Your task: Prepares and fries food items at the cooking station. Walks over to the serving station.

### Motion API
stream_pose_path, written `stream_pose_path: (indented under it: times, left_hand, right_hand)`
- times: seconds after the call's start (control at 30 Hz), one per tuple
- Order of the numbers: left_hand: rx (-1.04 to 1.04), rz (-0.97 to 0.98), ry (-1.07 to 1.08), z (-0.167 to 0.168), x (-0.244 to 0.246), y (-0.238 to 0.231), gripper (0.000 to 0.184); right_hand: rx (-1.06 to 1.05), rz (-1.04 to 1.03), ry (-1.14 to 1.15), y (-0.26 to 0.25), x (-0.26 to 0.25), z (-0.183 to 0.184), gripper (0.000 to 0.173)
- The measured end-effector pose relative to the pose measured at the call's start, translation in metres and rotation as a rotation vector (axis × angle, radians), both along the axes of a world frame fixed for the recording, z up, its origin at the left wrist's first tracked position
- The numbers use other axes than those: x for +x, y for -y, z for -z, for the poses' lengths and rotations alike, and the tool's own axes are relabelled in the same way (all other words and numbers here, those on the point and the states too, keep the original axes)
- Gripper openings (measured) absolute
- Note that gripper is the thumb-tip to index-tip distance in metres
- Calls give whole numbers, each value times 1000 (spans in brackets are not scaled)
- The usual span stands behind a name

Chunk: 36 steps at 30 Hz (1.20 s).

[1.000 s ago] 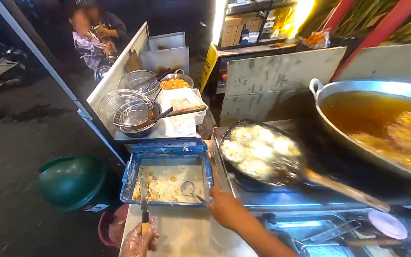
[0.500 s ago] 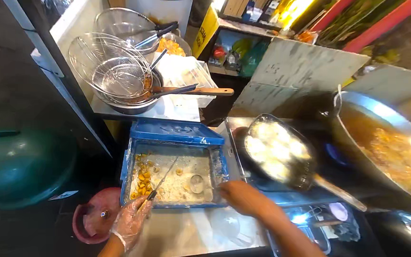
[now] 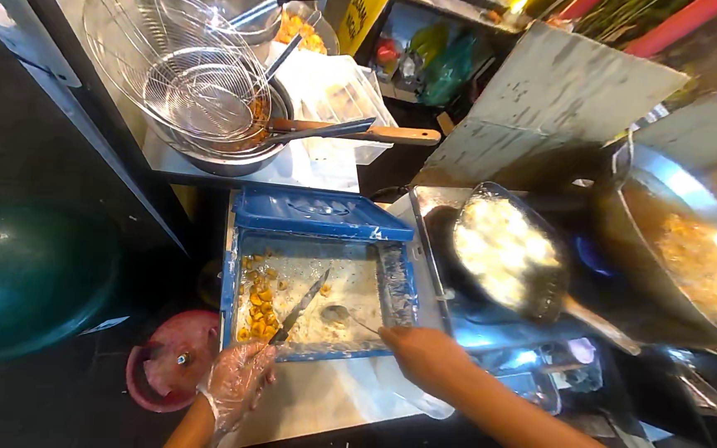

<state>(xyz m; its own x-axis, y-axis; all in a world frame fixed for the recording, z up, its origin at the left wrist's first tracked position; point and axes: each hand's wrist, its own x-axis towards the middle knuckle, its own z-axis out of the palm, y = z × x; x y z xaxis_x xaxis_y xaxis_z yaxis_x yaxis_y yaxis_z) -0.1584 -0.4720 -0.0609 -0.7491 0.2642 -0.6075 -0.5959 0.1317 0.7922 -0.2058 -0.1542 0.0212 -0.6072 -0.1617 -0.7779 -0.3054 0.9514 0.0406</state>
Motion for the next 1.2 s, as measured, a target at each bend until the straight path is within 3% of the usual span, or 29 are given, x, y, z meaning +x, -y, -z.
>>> stream_pose_path:
  times: [0.23, 0.4, 0.6, 0.67, 0.8, 1.0, 1.2]
  left_hand:
    - [88, -84, 7, 1, 0, -1, 26]
    - [75, -86, 43, -2, -4, 0, 27]
    - [112, -115, 58, -3, -6, 3, 27]
    - [114, -115, 33, 0, -4, 4, 27]
    - [125, -136, -24, 5, -1, 2, 27]
    - [115, -110, -26, 7, -2, 3, 26]
    - [34, -143, -44, 1, -1, -7, 26]
  right_hand:
    - [-89, -44, 48, -22, 10, -21, 36]
    - [-255, -48, -97, -33, 16, -25, 33]
    - [-627, 352, 0, -44, 24, -28, 39]
    - [-574, 380, -35, -45, 25, -25, 40]
    - [-356, 214, -159, -32, 20, -2, 39]
    - [-56, -28, -5, 8, 20, 9, 32]
    - [-198, -75, 43, -23, 3, -10, 33]
